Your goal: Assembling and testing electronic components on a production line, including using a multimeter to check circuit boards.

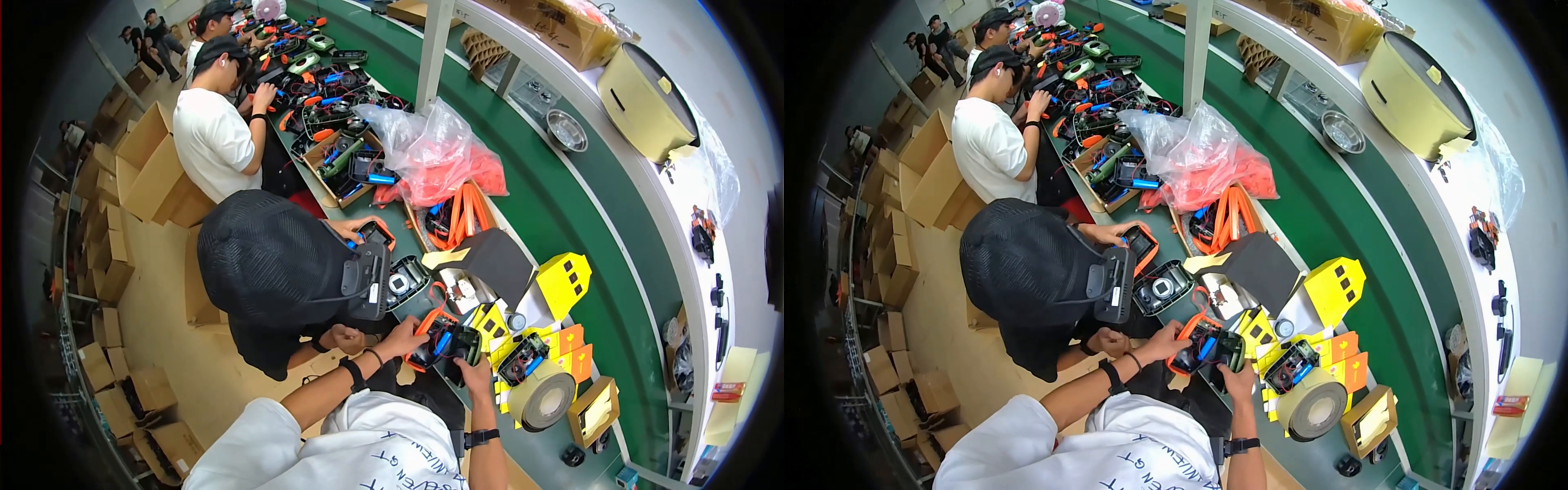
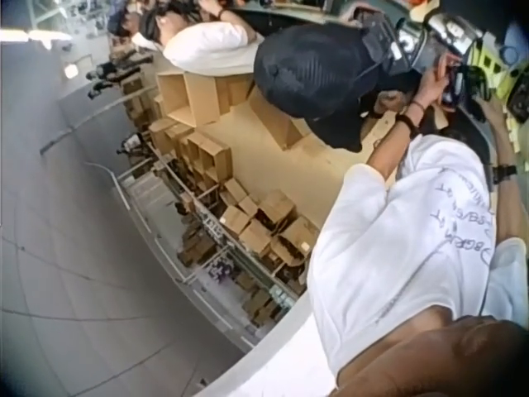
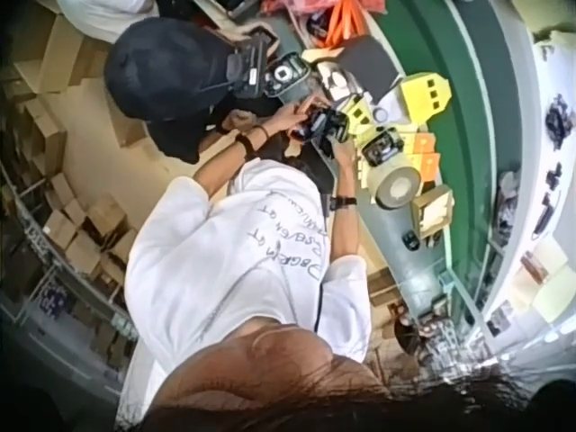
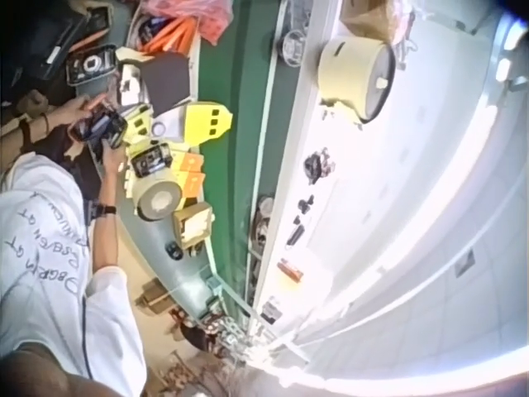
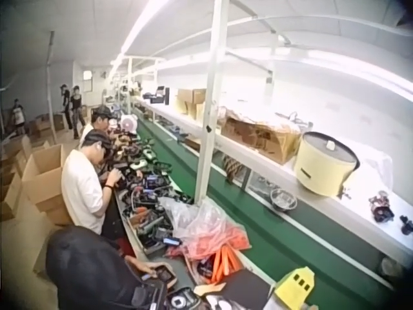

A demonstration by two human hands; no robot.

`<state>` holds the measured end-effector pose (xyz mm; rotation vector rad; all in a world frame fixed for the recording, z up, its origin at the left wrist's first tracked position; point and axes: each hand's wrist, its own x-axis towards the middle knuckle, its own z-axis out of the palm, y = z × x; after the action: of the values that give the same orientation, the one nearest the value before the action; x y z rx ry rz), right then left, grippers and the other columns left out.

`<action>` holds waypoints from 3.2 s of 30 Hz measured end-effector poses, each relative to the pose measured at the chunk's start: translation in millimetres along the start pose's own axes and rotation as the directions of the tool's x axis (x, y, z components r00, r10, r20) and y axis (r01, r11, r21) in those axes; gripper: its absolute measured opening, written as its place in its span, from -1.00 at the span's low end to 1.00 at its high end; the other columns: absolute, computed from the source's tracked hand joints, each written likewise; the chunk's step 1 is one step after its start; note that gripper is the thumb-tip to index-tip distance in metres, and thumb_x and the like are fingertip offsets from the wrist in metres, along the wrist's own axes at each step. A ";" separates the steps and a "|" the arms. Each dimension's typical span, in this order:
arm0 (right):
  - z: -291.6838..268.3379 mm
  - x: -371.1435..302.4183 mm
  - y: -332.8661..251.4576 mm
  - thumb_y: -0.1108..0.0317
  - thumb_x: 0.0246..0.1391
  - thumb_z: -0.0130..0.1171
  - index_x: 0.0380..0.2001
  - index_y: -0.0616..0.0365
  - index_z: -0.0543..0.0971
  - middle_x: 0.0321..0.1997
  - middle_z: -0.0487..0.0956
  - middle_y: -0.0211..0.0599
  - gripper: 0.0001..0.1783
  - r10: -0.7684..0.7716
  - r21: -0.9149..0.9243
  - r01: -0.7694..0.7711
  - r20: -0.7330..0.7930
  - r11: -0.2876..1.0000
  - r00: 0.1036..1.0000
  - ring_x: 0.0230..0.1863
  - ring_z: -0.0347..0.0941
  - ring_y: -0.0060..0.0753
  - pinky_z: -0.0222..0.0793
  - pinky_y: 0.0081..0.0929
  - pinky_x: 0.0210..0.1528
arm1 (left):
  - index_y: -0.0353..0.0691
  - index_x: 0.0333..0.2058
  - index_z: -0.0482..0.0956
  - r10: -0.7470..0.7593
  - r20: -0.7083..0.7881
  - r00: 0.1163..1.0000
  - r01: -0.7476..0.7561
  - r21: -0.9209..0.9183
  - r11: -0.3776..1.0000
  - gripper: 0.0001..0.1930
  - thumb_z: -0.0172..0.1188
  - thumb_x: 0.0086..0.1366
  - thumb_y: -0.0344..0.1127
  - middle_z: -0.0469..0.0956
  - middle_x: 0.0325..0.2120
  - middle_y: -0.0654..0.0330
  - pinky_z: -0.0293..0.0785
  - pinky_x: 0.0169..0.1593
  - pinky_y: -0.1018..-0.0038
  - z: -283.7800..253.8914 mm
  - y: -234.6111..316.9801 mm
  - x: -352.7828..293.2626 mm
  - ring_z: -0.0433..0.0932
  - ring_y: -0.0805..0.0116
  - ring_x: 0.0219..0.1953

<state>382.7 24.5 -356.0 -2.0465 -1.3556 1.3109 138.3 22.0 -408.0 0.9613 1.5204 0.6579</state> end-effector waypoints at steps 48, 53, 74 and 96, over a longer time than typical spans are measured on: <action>-87.0 -119.5 -215.1 0.58 -0.09 0.15 0.31 0.15 0.22 -0.09 0.56 -0.04 -0.20 -0.223 -0.089 0.213 -0.123 0.973 0.967 -0.12 0.55 -0.15 0.43 -0.34 0.00 | -0.17 0.42 -0.02 0.248 0.237 0.939 0.099 -0.880 0.464 -0.33 0.03 0.40 -0.35 0.20 0.31 0.18 0.20 0.38 0.32 3.1 146.8 -79.3 0.21 0.35 0.35; -90.5 -117.5 -220.3 0.57 -0.12 0.14 0.32 0.12 0.20 -0.13 0.57 -0.04 -0.16 -0.145 -0.095 0.140 -0.050 0.986 0.988 -0.16 0.56 -0.12 0.44 -0.33 -0.04 | -0.19 0.38 0.07 0.217 0.180 0.960 0.064 -0.888 0.455 -0.38 0.03 0.39 -0.41 0.29 0.26 0.18 0.21 0.37 0.33 9.5 163.4 -83.4 0.26 0.36 0.32; -134.1 -99.2 -238.1 0.50 -0.15 0.18 0.41 0.15 0.07 -0.03 0.49 0.00 -0.02 -0.264 -0.087 0.273 0.103 0.958 0.959 -0.13 0.51 -0.21 0.46 -0.34 -0.06 | -0.33 0.28 0.06 0.249 0.021 0.968 -0.109 -0.862 0.496 -0.44 0.03 0.48 -0.18 0.29 0.06 0.20 0.17 0.26 0.50 35.2 203.4 -106.1 0.28 0.49 0.11; -114.5 -121.6 -257.3 0.41 -0.10 0.30 0.40 0.35 -0.03 0.10 0.46 0.23 0.04 -0.235 -0.244 0.235 0.029 0.941 0.972 0.02 0.55 0.08 0.46 -0.17 0.07 | -0.34 0.16 0.21 0.194 -0.161 0.968 -0.239 -0.835 0.496 -0.46 0.24 0.27 -0.52 0.49 -0.04 0.14 0.48 0.05 0.49 32.7 224.3 -102.0 0.51 0.46 -0.03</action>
<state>329.7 64.0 -56.4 -1.9569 -1.7780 1.0842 217.4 44.4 -173.4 0.3414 0.8791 1.4553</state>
